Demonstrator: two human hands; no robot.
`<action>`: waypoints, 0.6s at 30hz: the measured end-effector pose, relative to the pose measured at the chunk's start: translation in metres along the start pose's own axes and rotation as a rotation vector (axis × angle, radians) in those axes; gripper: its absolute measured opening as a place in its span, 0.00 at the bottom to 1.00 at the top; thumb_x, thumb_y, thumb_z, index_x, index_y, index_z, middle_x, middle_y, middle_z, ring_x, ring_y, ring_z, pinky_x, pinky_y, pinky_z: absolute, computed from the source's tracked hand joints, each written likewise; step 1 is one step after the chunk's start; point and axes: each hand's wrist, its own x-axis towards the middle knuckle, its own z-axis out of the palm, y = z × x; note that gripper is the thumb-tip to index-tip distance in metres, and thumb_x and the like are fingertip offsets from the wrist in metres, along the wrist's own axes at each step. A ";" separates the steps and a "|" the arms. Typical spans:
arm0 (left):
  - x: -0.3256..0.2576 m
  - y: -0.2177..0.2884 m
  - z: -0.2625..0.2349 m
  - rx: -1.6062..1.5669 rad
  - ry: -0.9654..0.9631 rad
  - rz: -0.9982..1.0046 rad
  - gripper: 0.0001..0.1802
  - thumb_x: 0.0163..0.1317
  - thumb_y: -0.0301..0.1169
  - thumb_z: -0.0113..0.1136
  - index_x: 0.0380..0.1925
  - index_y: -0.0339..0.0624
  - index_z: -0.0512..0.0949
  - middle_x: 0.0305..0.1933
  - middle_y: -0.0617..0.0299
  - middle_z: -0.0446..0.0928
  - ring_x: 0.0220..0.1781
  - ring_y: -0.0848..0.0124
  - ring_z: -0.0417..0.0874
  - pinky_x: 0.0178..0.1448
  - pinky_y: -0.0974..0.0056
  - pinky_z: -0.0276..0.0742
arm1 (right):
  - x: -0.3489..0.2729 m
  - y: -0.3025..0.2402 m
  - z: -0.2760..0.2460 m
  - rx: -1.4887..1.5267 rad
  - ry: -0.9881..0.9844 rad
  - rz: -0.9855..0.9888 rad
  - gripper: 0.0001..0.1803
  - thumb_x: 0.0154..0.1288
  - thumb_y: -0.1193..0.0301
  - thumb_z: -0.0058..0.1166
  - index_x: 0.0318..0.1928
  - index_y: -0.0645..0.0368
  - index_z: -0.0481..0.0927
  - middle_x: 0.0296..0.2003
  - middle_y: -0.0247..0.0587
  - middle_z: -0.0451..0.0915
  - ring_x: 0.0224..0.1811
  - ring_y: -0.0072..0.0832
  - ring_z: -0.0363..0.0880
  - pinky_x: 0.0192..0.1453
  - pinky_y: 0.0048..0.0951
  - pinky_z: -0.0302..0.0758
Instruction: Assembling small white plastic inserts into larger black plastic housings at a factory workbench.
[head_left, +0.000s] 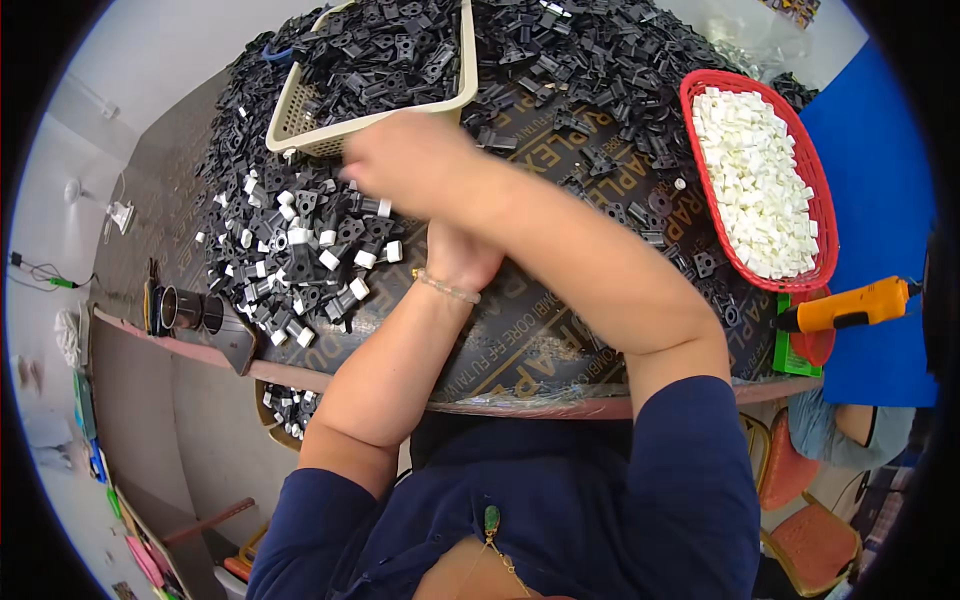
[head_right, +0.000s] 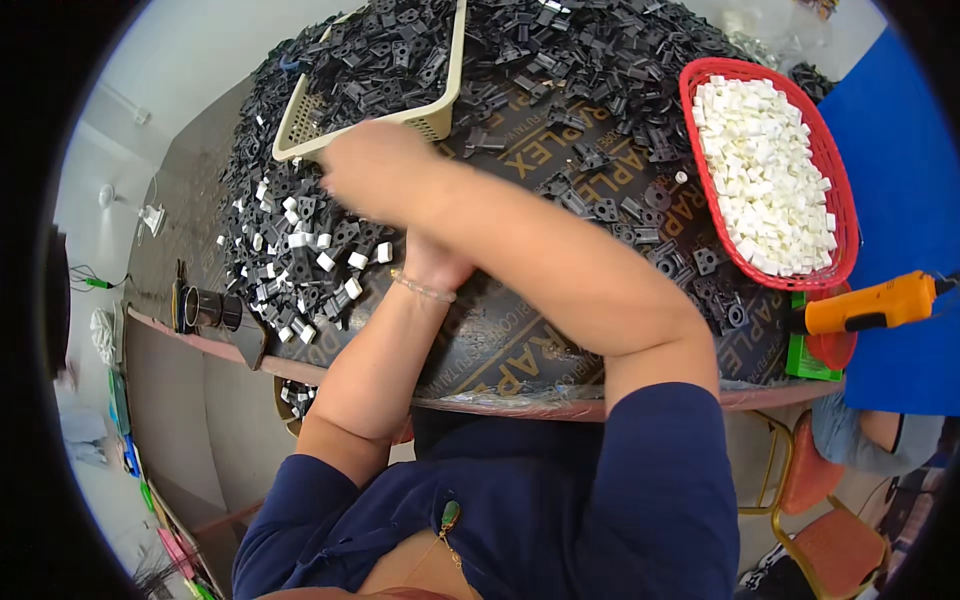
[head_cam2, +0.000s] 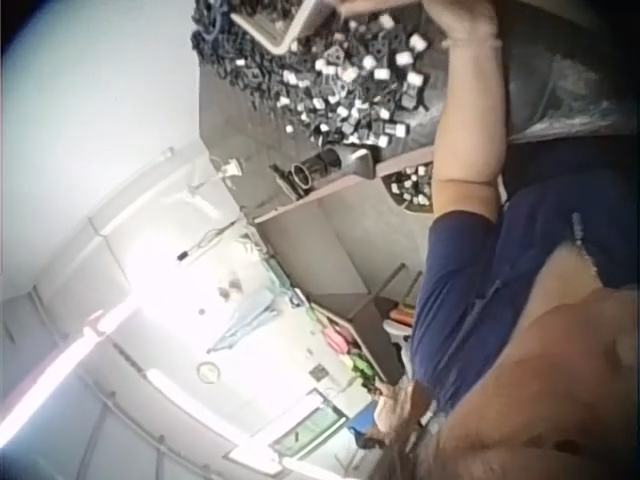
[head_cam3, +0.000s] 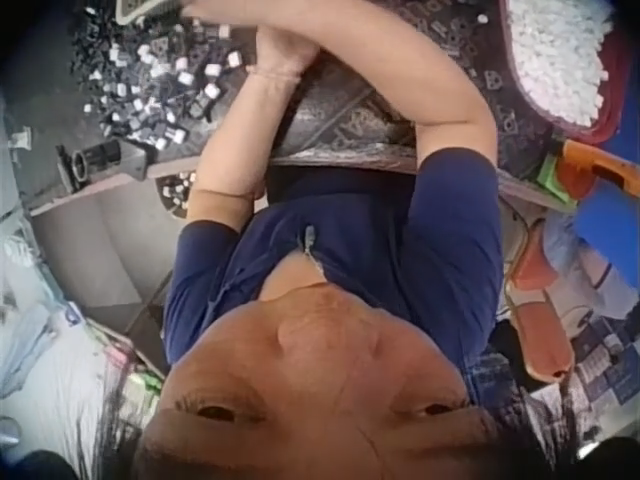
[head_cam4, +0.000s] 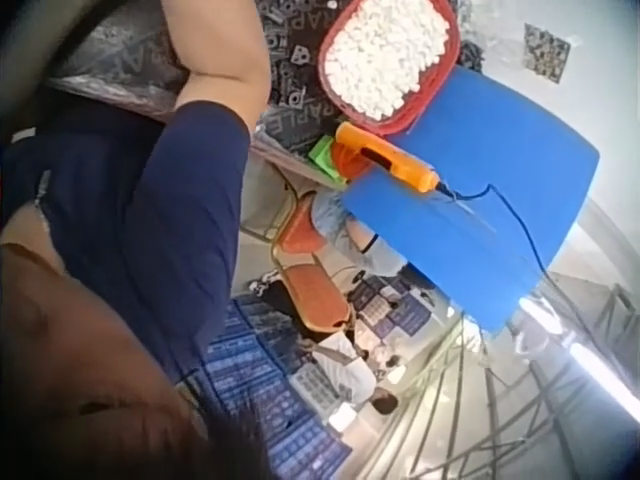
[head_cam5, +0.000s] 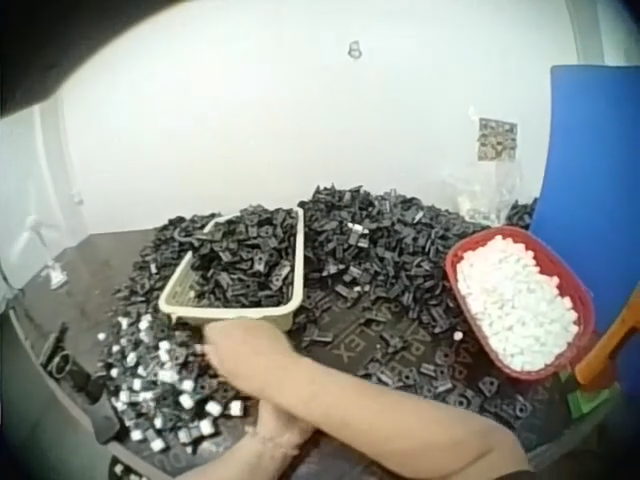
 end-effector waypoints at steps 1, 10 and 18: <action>0.001 0.004 0.002 0.064 0.130 0.045 0.21 0.75 0.46 0.48 0.54 0.42 0.75 0.47 0.57 0.82 0.48 0.64 0.84 0.54 0.60 0.78 | -0.004 0.014 -0.016 -0.133 -0.122 0.090 0.15 0.64 0.60 0.55 0.34 0.58 0.86 0.33 0.51 0.85 0.39 0.48 0.85 0.45 0.49 0.81; -0.007 -0.006 0.018 0.308 0.131 0.055 0.21 0.73 0.34 0.53 0.62 0.39 0.68 0.53 0.53 0.78 0.53 0.63 0.80 0.53 0.62 0.77 | -0.116 0.213 -0.028 -0.534 0.015 0.260 0.22 0.61 0.72 0.59 0.57 0.53 0.79 0.45 0.51 0.85 0.52 0.45 0.83 0.54 0.45 0.80; -0.023 -0.021 0.030 0.591 -0.178 0.038 0.34 0.72 0.29 0.57 0.74 0.45 0.57 0.67 0.47 0.70 0.65 0.60 0.77 0.66 0.53 0.77 | -0.163 0.066 -0.073 0.513 -0.015 0.304 0.23 0.60 0.78 0.62 0.57 0.60 0.75 0.43 0.47 0.84 0.41 0.31 0.85 0.45 0.29 0.80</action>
